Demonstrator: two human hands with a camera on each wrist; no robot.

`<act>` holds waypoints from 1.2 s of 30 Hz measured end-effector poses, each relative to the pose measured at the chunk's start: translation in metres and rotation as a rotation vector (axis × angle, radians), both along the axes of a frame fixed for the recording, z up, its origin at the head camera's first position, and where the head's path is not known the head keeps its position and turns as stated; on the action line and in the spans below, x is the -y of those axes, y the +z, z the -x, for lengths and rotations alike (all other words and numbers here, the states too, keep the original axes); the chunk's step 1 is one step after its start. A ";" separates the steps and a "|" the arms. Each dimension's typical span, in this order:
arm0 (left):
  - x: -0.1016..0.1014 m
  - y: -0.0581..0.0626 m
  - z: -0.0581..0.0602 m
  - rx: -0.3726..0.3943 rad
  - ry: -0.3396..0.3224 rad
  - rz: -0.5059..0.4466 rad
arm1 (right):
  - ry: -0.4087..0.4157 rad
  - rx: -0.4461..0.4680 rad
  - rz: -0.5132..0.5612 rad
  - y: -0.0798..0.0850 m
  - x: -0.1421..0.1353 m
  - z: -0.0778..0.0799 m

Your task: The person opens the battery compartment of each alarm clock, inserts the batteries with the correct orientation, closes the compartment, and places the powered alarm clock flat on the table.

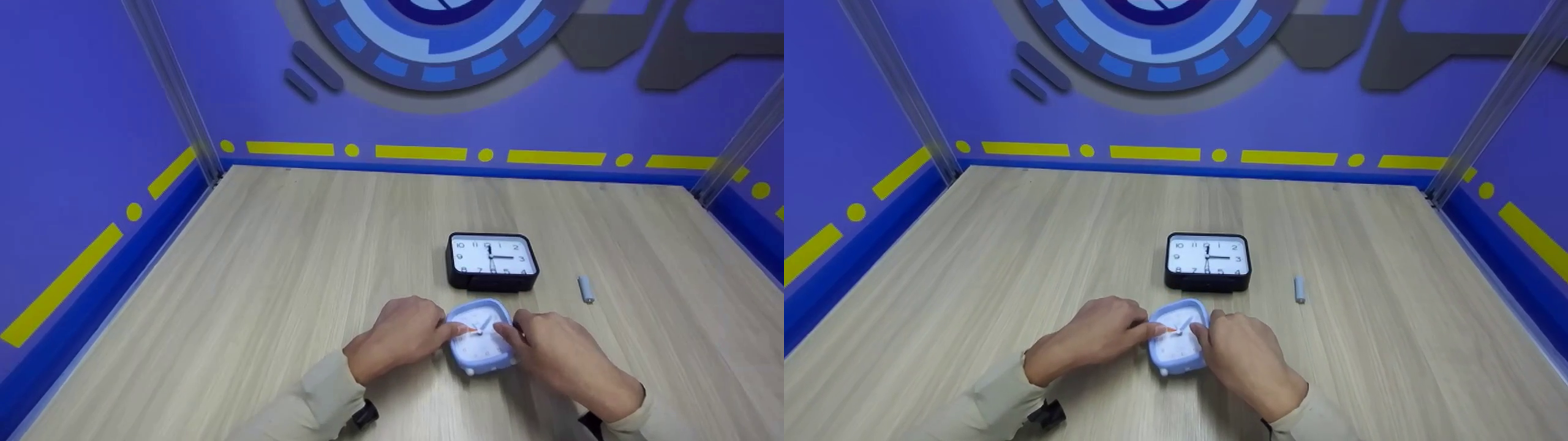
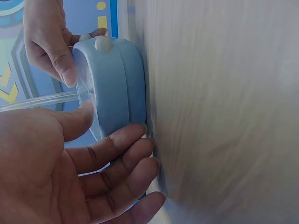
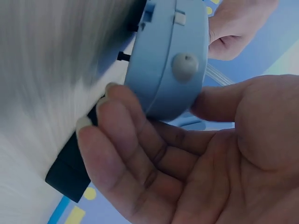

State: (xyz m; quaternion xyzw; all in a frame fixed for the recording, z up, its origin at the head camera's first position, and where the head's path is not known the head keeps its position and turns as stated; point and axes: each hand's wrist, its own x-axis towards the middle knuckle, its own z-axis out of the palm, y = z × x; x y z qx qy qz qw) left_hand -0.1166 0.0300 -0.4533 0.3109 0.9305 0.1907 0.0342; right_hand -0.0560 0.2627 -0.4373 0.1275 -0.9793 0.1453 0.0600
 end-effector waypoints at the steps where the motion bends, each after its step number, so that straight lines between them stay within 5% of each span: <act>1: 0.000 0.000 0.000 0.005 -0.002 -0.004 | -0.002 -0.005 -0.003 0.000 0.000 0.000; 6: -0.001 -0.001 -0.001 0.015 -0.007 -0.031 | 0.010 0.011 -0.002 -0.001 -0.002 0.000; 14: 0.000 -0.001 0.000 0.042 0.019 -0.057 | 0.011 0.190 0.027 -0.004 -0.003 0.006; 21: 0.001 -0.001 0.000 0.033 0.025 -0.062 | 0.072 0.125 -0.001 -0.005 -0.007 0.003; 36: 0.002 0.005 0.002 0.143 0.014 -0.037 | 0.070 0.206 0.007 -0.001 -0.009 0.002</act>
